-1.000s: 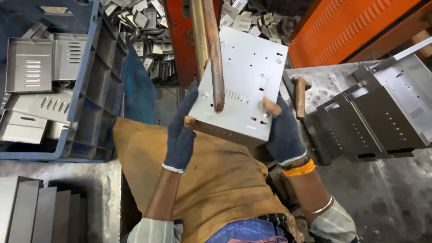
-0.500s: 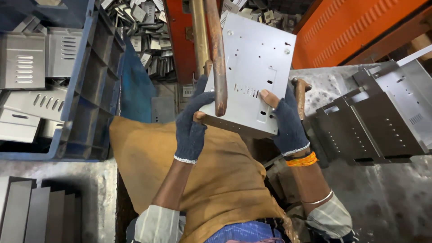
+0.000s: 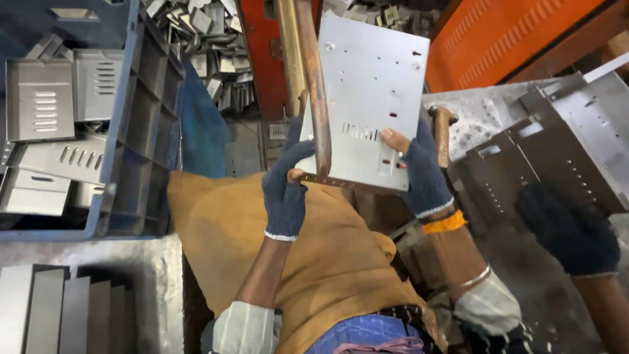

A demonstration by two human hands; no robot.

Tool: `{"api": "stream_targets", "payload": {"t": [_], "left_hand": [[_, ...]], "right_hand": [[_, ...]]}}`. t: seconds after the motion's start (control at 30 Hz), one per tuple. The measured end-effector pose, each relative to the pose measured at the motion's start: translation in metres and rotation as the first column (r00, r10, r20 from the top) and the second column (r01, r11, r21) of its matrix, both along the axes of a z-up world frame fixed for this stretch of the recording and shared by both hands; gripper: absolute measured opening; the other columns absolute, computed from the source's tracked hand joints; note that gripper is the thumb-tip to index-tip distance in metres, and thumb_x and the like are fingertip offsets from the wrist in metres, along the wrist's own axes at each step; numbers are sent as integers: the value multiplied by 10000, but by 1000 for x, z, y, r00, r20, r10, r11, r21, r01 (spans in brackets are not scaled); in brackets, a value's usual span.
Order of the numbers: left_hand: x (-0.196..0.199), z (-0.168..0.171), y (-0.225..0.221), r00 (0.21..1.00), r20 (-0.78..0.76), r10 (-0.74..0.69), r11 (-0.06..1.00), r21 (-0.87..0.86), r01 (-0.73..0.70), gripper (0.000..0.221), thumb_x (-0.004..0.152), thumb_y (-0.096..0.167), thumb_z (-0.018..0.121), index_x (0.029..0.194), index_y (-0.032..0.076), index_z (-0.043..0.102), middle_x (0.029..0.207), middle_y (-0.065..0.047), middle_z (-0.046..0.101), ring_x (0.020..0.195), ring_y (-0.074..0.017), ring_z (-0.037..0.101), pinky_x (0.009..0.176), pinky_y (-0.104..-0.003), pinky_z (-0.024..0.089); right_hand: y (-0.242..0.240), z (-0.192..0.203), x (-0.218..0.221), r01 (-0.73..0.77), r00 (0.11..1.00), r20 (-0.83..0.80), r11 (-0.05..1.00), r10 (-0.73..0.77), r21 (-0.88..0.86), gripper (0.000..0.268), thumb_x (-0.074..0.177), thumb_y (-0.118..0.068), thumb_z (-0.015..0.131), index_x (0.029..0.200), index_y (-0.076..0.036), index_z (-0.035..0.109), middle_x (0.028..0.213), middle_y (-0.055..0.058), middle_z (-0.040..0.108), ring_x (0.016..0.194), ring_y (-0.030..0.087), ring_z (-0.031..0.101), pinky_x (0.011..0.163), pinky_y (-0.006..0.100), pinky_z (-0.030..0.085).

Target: The person is assembling and spot welding metal casing components together using a welding machine.

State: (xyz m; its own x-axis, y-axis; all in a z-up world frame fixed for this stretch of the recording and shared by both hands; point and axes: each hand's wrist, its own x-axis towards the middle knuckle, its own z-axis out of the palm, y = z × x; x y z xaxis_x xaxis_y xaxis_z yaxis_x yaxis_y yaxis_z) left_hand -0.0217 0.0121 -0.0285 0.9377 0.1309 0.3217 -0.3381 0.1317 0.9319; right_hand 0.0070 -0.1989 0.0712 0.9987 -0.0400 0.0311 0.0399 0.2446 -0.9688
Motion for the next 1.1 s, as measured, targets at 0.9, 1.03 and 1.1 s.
{"api": "stream_targets", "payload": {"t": [0.9,1.03,1.1], "left_hand": [[-13,35,-8,964,191,185,893,377,-246,887,807,-20,765,1594,89,372,1549,-149,531,1331,-279,634,948,-327,571],[-16,32,4,988,91,122,956,256,-142,866,828,-12,835,1569,92,398,1470,-130,621,1225,-189,685,942,-325,582],[-17,37,9,993,-30,111,965,240,-101,838,815,-36,784,1560,112,430,1347,-117,697,1163,-175,723,856,-308,585]], "right_hand": [[-14,19,63,-290,954,-100,955,283,-67,602,887,-261,686,1391,46,571,1139,118,704,950,188,717,793,300,599],[-4,11,55,-289,957,-14,957,288,-26,606,902,-223,693,1427,35,535,1238,90,688,1063,160,699,905,292,589],[3,21,50,-302,953,-30,953,301,-3,600,901,-235,684,1417,36,541,1214,98,696,1038,170,708,892,303,596]]}}
